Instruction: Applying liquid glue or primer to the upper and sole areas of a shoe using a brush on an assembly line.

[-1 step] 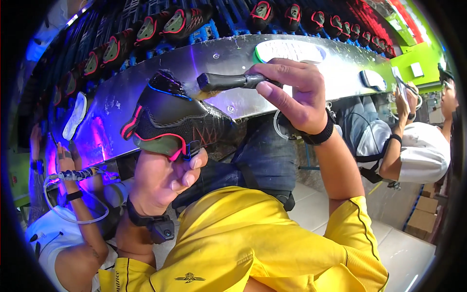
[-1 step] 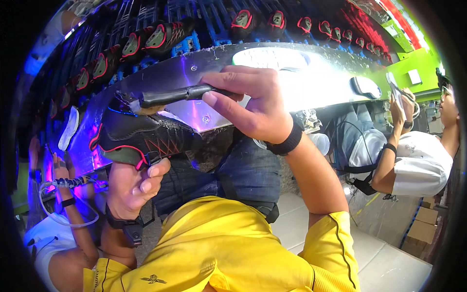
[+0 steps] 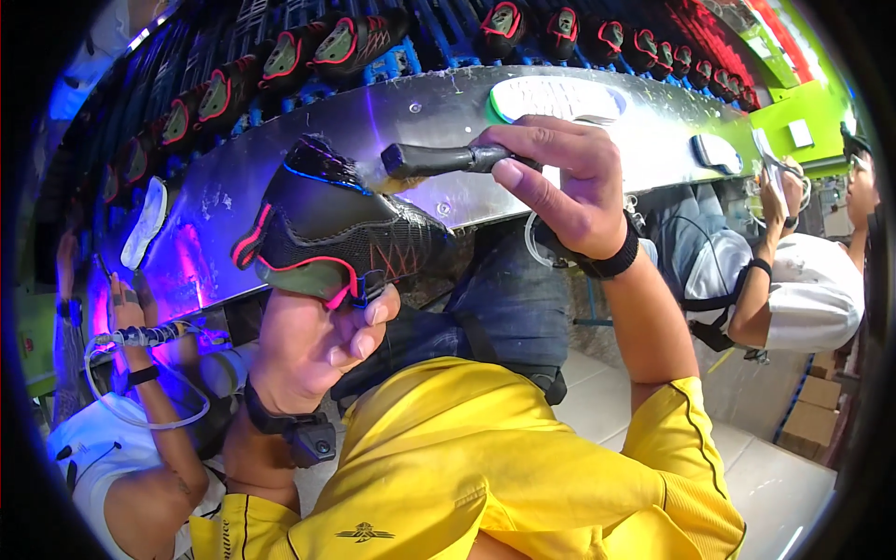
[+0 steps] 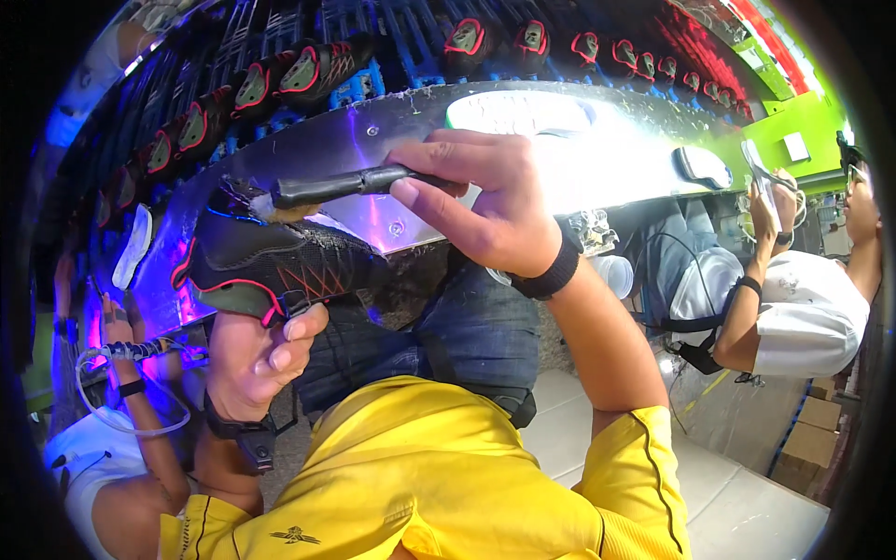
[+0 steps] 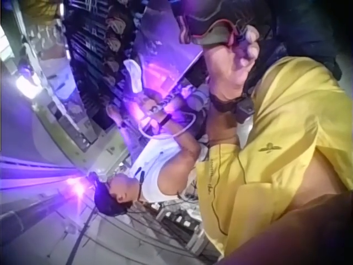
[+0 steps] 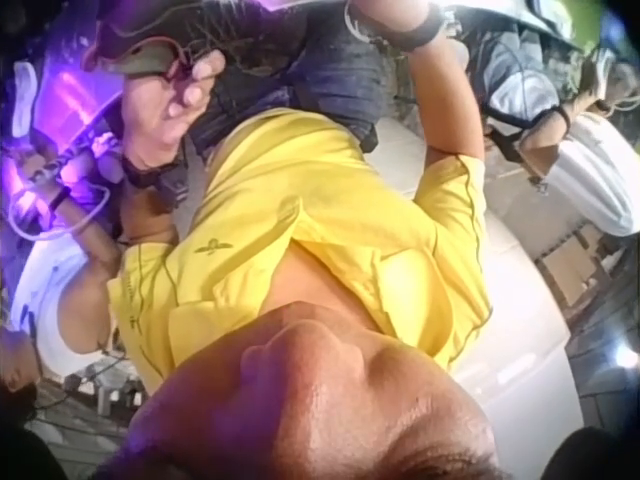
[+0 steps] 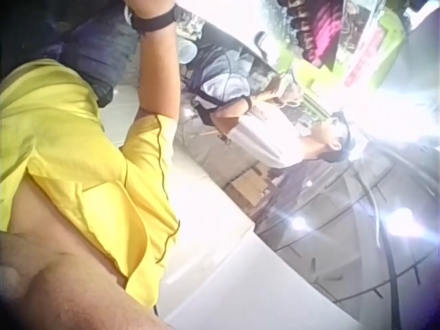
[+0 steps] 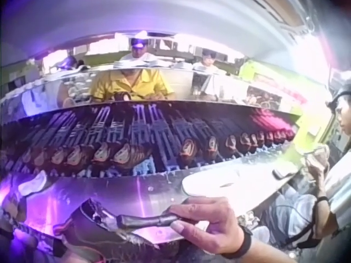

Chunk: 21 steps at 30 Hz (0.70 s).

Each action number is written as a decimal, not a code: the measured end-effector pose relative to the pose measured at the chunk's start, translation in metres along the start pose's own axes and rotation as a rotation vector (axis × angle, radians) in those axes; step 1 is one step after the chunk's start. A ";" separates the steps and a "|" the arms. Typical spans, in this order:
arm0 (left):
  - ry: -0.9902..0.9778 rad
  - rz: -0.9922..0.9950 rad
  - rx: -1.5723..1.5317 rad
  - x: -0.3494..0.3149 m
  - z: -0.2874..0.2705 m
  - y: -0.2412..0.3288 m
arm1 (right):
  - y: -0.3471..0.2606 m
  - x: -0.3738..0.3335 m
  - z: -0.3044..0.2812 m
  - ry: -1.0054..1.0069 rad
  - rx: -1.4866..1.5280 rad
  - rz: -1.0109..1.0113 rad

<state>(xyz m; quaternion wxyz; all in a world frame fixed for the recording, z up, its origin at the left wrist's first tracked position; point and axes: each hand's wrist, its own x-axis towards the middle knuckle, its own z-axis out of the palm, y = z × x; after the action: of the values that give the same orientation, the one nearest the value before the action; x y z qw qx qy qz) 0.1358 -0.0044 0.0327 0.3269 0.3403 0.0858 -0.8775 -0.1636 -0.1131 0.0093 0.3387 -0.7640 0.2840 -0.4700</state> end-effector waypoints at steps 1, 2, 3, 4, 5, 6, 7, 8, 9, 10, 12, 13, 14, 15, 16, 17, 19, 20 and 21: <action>-0.014 -0.001 -0.005 0.001 0.000 -0.001 | 0.003 -0.005 0.000 -0.009 -0.009 0.015; -0.013 0.000 -0.001 0.001 -0.002 -0.001 | 0.004 -0.008 0.001 -0.005 -0.009 0.014; -0.057 -0.003 -0.085 0.002 -0.005 -0.002 | 0.006 -0.013 0.002 -0.006 -0.004 0.025; -0.098 0.001 -0.170 0.001 -0.008 -0.002 | 0.007 -0.016 0.004 -0.008 0.006 0.032; -0.096 0.005 -0.165 0.002 -0.009 -0.002 | 0.008 -0.020 0.004 -0.013 0.011 0.065; -0.103 0.006 -0.107 0.003 -0.008 -0.002 | 0.010 -0.024 0.004 -0.008 0.014 0.061; -0.110 0.008 -0.048 0.004 -0.008 -0.001 | 0.013 -0.027 0.004 -0.015 0.013 0.089; -0.109 0.010 -0.040 0.005 -0.009 -0.002 | 0.014 -0.030 0.003 -0.021 0.011 0.117; -0.105 0.062 -0.014 0.007 -0.012 -0.003 | 0.013 -0.032 0.001 -0.022 -0.004 0.137; -0.105 0.115 0.017 0.010 -0.016 -0.004 | 0.014 -0.034 0.000 -0.011 -0.006 0.127; -0.220 0.173 -0.048 0.018 -0.033 -0.007 | 0.018 -0.036 0.002 0.029 0.023 0.168; -0.193 0.162 -0.034 0.023 -0.032 -0.003 | 0.018 -0.037 0.006 0.058 0.042 0.198; -0.167 0.150 -0.018 0.028 -0.030 0.003 | 0.015 -0.036 0.008 0.072 0.043 0.187; -0.164 0.136 -0.029 0.032 -0.034 0.006 | 0.011 -0.034 0.010 0.043 0.115 0.452; -0.286 0.171 -0.023 0.036 -0.044 0.012 | 0.010 -0.030 0.010 0.011 0.185 0.714; -0.275 0.173 0.034 0.046 -0.047 0.017 | 0.023 -0.032 0.013 0.070 0.090 0.641; -0.279 0.184 0.127 0.060 -0.046 0.029 | 0.029 -0.033 0.016 0.134 -0.061 0.520; -0.236 0.221 0.125 0.065 -0.043 0.032 | 0.026 -0.034 0.018 0.185 -0.214 0.413; -0.206 0.219 0.107 0.068 -0.042 0.040 | 0.013 -0.037 0.019 0.175 -0.255 0.390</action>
<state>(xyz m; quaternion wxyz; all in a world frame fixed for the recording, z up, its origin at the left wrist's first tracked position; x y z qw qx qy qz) 0.1456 -0.0546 -0.0403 0.4091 0.2728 -0.0326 -0.8701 -0.1628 -0.0886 -0.0263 0.2979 -0.6878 0.5114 -0.4204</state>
